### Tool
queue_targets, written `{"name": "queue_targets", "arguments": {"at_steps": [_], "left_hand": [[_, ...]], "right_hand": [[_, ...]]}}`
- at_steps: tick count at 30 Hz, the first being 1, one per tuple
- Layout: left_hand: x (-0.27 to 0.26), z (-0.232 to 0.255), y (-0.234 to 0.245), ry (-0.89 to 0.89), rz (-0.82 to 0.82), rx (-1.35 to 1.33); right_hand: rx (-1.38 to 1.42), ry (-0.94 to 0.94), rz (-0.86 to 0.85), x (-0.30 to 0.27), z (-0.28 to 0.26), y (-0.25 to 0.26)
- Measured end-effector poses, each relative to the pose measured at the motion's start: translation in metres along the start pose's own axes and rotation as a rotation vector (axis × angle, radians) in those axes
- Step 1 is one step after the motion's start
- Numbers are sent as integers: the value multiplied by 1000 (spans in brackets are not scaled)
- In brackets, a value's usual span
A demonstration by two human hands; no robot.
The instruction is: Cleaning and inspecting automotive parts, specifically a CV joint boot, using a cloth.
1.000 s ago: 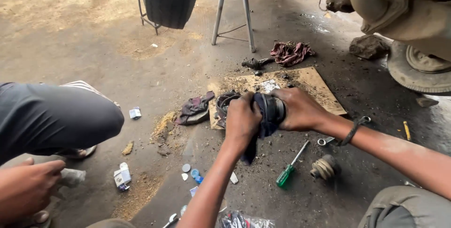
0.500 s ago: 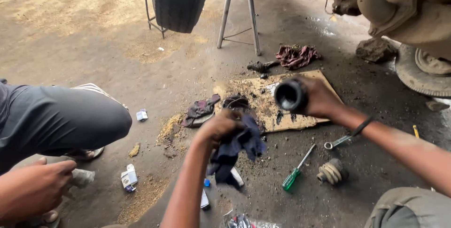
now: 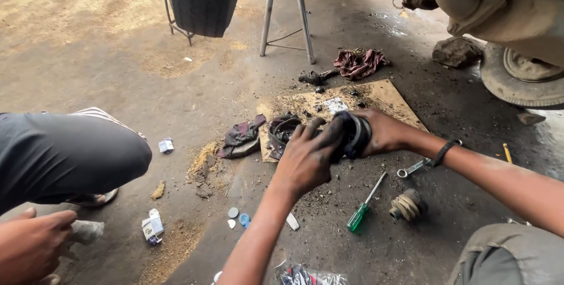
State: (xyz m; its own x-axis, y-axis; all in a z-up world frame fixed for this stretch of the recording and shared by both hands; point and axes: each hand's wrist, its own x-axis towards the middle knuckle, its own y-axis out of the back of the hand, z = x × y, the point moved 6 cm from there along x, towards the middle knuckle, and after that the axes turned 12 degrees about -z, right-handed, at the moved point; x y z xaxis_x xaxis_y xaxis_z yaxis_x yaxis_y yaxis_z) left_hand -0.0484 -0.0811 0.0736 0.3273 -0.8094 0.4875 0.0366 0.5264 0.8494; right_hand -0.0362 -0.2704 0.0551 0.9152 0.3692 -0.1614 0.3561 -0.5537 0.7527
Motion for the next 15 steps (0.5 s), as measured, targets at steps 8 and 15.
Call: {"name": "queue_targets", "arguments": {"at_steps": [8,15], "left_hand": [[-3,-13,-39,-223,-181,273],[6,-12,-56,-328,-367,734]], "right_hand": [[-229,-111,-114,-8,20,-9],[-259,-75,142,-17,12,11]]}}
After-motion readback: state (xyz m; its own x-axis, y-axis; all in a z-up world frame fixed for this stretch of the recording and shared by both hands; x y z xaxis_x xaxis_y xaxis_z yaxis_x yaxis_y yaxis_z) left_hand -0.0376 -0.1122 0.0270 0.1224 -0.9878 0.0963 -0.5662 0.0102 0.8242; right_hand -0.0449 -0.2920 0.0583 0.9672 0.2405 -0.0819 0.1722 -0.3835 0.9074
